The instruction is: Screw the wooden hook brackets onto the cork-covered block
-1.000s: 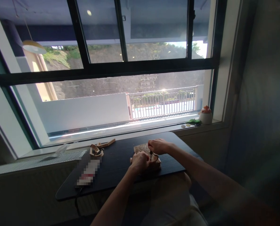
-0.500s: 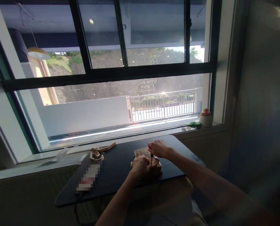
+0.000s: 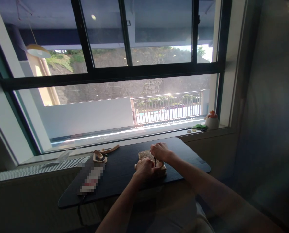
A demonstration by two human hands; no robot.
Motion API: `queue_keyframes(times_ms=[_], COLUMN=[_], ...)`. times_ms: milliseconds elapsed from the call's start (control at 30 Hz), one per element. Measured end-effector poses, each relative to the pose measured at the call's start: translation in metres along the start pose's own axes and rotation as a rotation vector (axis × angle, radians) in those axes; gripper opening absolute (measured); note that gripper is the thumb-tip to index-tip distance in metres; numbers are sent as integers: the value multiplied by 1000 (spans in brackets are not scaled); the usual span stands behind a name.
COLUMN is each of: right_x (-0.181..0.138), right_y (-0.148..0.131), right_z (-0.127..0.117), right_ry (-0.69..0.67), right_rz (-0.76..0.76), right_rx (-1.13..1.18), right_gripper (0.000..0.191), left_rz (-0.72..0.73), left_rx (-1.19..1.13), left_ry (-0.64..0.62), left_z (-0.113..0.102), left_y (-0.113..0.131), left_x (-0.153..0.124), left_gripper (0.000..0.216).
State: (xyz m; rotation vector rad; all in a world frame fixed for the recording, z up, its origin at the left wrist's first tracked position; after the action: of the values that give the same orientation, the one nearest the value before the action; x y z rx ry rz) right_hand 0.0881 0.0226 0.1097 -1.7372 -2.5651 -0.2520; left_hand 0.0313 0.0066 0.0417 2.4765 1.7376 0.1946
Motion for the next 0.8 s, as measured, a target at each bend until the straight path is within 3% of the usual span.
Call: queue_keyframes(times_ms=[233,367,567,800], right_x=[-9,-16,-13,-12], right_y=[15,9,8,15], right_z=[-4,-4,1,-3], right_ry=[-109,-64,-27,-17], right_rz=[-46,-136,-38,15], right_rx=[27,25,17,22], right_gripper=[32,32,36,40], left_rz=[27,23,-49,-11], left_rx=[25,42,6,9], left_ry=[23,8,-10,-4], left_z=[1,3,0,0], left_y=[0,-1,-3,0], left_x=[3,3,-2,0], left_gripper=[26,26,26,25])
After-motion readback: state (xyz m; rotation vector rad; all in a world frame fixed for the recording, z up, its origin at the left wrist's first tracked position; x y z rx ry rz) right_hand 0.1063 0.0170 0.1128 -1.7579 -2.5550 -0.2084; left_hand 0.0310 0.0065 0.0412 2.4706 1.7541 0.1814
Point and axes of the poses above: each hand's wrist, its own x-axis towards the middle knuckle, its own z-axis out of the palm, y = z × x, the point moved 9 cm from there along x, towards the middle knuckle, and after that the axes turned 6 degrees about -y, right-handed, at the moved point
